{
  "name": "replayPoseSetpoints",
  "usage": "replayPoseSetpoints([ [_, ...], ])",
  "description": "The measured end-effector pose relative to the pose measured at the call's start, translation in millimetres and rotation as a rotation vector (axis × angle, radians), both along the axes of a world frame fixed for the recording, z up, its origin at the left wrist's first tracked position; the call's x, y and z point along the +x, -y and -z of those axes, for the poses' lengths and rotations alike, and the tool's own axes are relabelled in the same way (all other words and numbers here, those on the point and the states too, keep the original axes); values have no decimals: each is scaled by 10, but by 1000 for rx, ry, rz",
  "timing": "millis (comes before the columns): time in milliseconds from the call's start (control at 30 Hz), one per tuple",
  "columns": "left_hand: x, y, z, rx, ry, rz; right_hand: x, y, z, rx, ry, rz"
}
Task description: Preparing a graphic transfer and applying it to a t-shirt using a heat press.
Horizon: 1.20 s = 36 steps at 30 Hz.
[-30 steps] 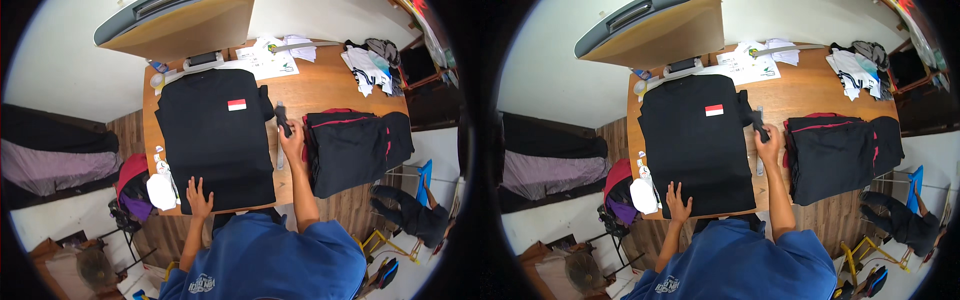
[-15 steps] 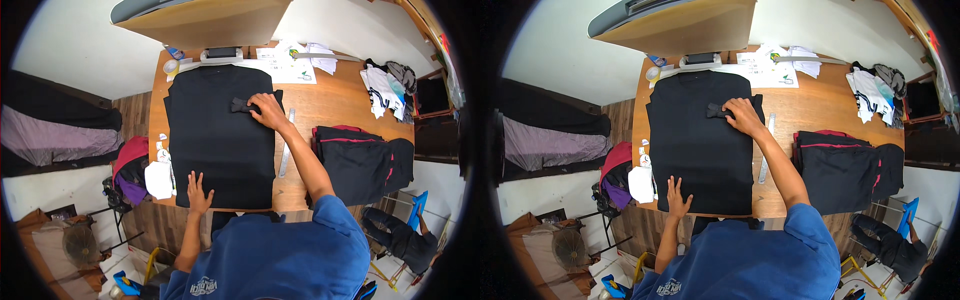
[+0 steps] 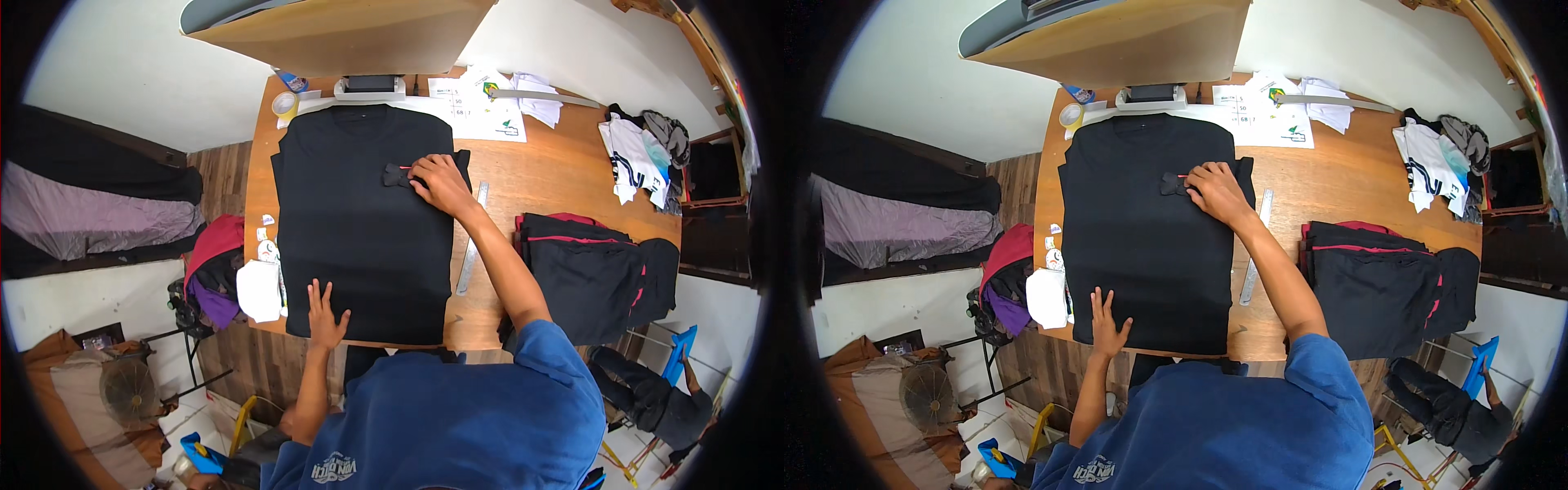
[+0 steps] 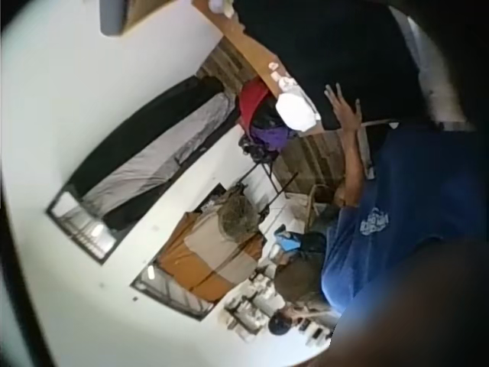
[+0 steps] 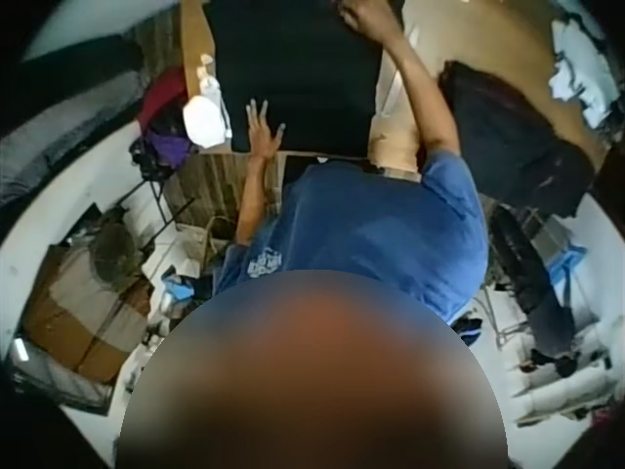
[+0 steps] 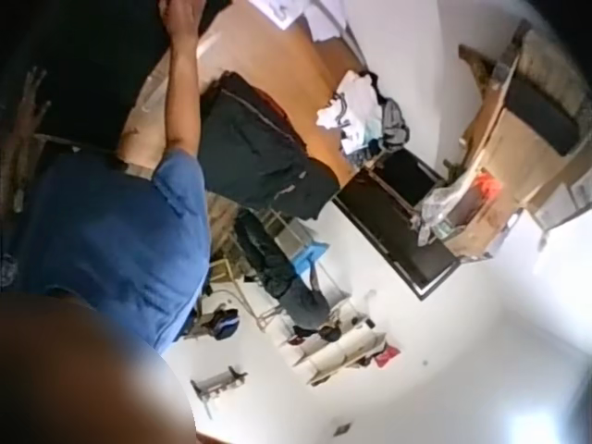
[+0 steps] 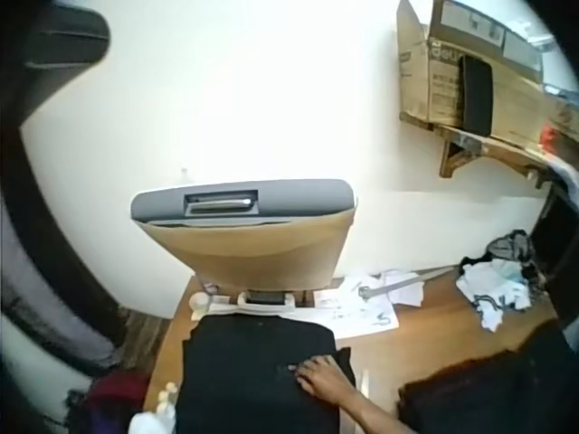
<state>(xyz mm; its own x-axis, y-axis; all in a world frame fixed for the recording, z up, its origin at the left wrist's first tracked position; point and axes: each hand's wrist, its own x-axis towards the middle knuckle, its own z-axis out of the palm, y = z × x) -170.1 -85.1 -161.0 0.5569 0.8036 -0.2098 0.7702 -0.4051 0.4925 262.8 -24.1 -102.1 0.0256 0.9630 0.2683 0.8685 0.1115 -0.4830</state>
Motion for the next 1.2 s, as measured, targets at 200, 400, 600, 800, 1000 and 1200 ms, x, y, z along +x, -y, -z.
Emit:
replayPoseSetpoints([
  [200, -7, 0, -15, -5, 10, -3, -45, 11, 31, 43, 11, 6],
  [400, 7, -24, -28, -16, -2, -8, -58, 0, 3, 66, 67, -6],
  [600, 25, -28, -41, -22, 12, -7, -18, -48, -119, 161, 24, 37],
  [800, 34, -16, -51, -29, 1, -5, 31, -113, 16, 103, 97, 28],
  [1000, 45, 0, -37, -28, 8, -1, 31, -79, 62, 119, 51, 38],
  [1200, 66, -1, -48, -20, 5, 1, 46, -83, 62, 116, 73, 34],
])
